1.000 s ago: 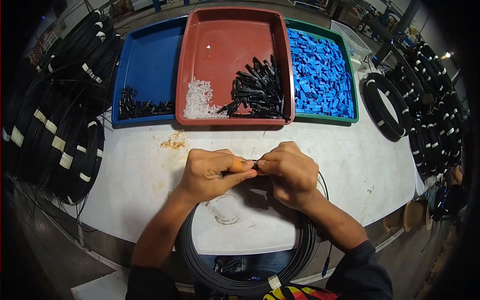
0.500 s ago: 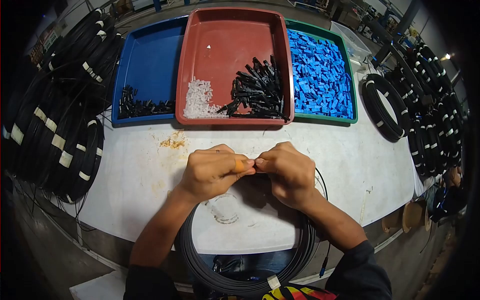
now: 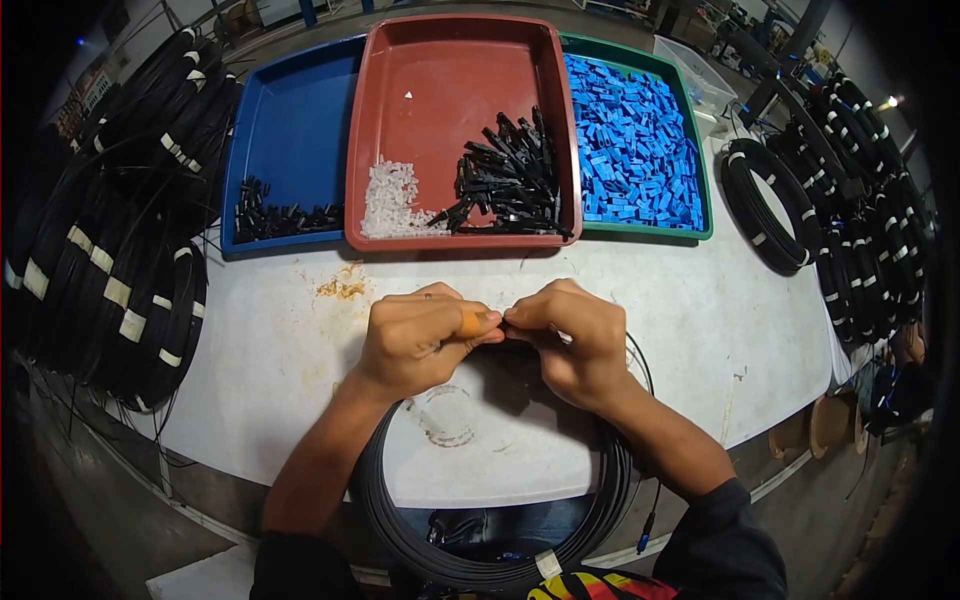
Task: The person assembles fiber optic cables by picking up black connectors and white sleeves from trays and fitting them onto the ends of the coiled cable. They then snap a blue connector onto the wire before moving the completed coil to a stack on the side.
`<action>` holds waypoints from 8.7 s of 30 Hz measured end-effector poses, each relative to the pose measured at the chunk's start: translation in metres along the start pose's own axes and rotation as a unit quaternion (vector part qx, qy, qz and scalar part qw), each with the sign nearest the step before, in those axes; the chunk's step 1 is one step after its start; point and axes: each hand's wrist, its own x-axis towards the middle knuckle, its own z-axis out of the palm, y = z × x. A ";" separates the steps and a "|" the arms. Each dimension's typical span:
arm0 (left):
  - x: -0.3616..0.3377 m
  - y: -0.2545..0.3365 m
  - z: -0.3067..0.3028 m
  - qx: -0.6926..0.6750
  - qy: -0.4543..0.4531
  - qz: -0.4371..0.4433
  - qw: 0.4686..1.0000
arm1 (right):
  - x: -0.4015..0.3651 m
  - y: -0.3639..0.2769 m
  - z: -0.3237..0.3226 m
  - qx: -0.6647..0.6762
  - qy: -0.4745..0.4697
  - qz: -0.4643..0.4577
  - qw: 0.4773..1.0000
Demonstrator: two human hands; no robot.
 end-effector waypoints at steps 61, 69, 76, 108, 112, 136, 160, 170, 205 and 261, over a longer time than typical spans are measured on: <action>-0.014 0.003 -0.006 -0.003 0.078 -0.122 0.989 | 0.005 0.015 0.003 0.068 -0.054 -0.005 0.996; -0.016 0.001 -0.007 0.005 0.084 -0.093 0.992 | 0.003 0.013 -0.005 -0.043 -0.125 -0.024 0.991; -0.016 0.001 -0.005 0.001 0.094 -0.054 0.994 | 0.002 0.012 -0.005 -0.054 -0.111 -0.048 0.991; 0.082 -0.056 -0.130 0.295 -0.038 -0.025 0.954 | 0.010 0.003 -0.006 0.023 -0.152 0.026 0.988; 0.091 -0.079 -0.122 0.350 -0.140 0.018 0.926 | 0.013 0.005 -0.008 0.026 -0.165 0.020 0.986; 0.115 -0.117 -0.098 0.490 -0.230 0.074 0.837 | 0.010 0.011 -0.009 0.049 -0.178 0.032 0.982; 0.105 -0.119 -0.075 0.496 -0.263 0.096 0.822 | 0.012 0.009 -0.010 0.044 -0.185 0.040 0.981; 0.108 -0.127 -0.078 0.513 -0.256 0.151 0.805 | 0.012 0.009 -0.010 0.042 -0.191 0.047 0.980; -0.006 -0.014 -0.009 -0.283 0.062 -0.249 0.924 | 0.002 0.011 0.000 -0.033 0.035 0.015 0.999; -0.013 -0.015 -0.010 -0.184 -0.101 -0.235 0.949 | 0.001 0.017 -0.002 0.019 -0.097 0.008 0.995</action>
